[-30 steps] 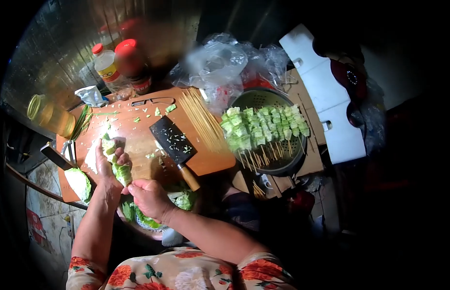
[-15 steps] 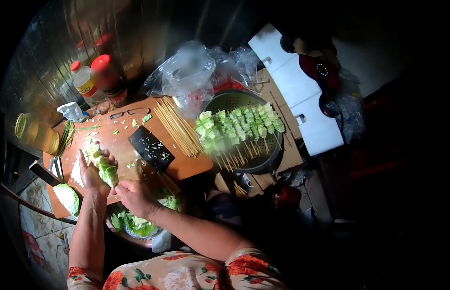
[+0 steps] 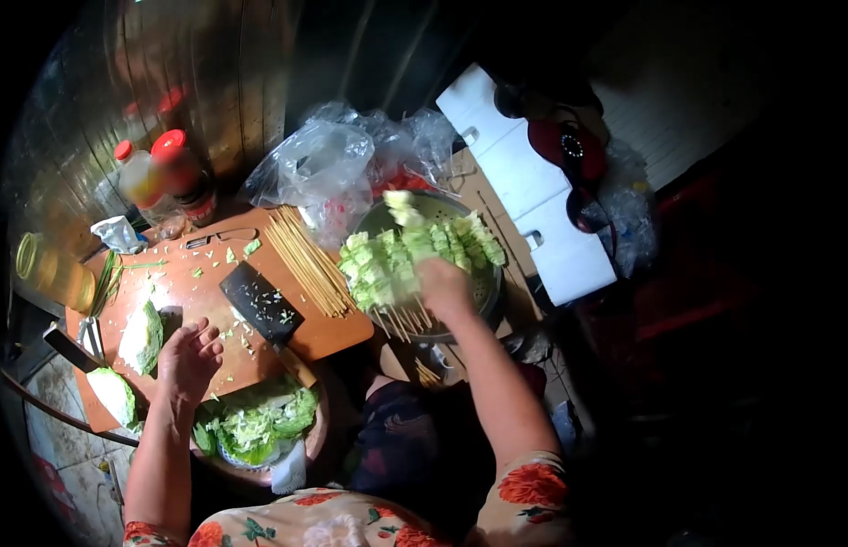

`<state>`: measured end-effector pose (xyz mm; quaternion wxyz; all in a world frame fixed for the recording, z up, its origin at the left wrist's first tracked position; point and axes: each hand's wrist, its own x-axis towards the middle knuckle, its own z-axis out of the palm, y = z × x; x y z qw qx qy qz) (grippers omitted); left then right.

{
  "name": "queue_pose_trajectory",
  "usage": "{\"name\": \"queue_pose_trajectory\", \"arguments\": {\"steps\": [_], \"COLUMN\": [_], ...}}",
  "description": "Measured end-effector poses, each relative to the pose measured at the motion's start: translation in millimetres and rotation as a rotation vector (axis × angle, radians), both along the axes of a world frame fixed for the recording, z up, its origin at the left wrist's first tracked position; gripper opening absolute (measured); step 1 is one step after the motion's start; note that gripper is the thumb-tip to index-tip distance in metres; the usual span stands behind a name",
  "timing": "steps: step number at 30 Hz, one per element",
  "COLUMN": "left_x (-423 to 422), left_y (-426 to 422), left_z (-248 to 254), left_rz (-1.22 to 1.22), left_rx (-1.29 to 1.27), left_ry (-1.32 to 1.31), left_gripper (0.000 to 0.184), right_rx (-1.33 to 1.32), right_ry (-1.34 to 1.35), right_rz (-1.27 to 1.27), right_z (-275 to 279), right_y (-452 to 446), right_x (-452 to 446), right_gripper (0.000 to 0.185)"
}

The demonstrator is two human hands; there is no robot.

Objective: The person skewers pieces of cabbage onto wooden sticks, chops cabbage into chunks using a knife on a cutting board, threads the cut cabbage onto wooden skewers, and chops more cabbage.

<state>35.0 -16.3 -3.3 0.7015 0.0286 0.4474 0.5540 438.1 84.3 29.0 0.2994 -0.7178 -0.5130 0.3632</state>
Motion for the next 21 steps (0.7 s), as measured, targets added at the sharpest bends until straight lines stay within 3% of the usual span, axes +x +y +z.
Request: {"name": "queue_pose_trajectory", "arguments": {"steps": [2,4,6,12,21], "left_x": [3.3,6.7,9.1,16.5,20.7], "left_y": [-0.8,-0.5,2.3,8.1,5.3], "left_z": [3.0,1.8,1.8,1.1,3.6], "left_rz": [-0.032,-0.046,-0.073,-0.073,-0.097], "left_rx": [-0.036,-0.037,-0.045,-0.061,-0.075], "left_ry": [0.054,0.058,0.070,0.088,0.088], "left_gripper": [0.021,0.019,0.015,0.013,0.014], "right_rx": [0.021,0.063,0.045,-0.045,-0.137], "right_ry": [-0.027,-0.435,-0.666,-0.813,-0.745], "right_rz": [-0.075,-0.059,-0.089,-0.111,-0.213], "right_z": [-23.4,-64.1,-55.1,-71.2,-79.4], "right_y": [5.8,22.0,24.6,44.7,51.7], "right_x": [48.2,106.5,114.6,134.0,135.1], "right_gripper": [0.023,0.022,0.029,0.025,0.025]}}
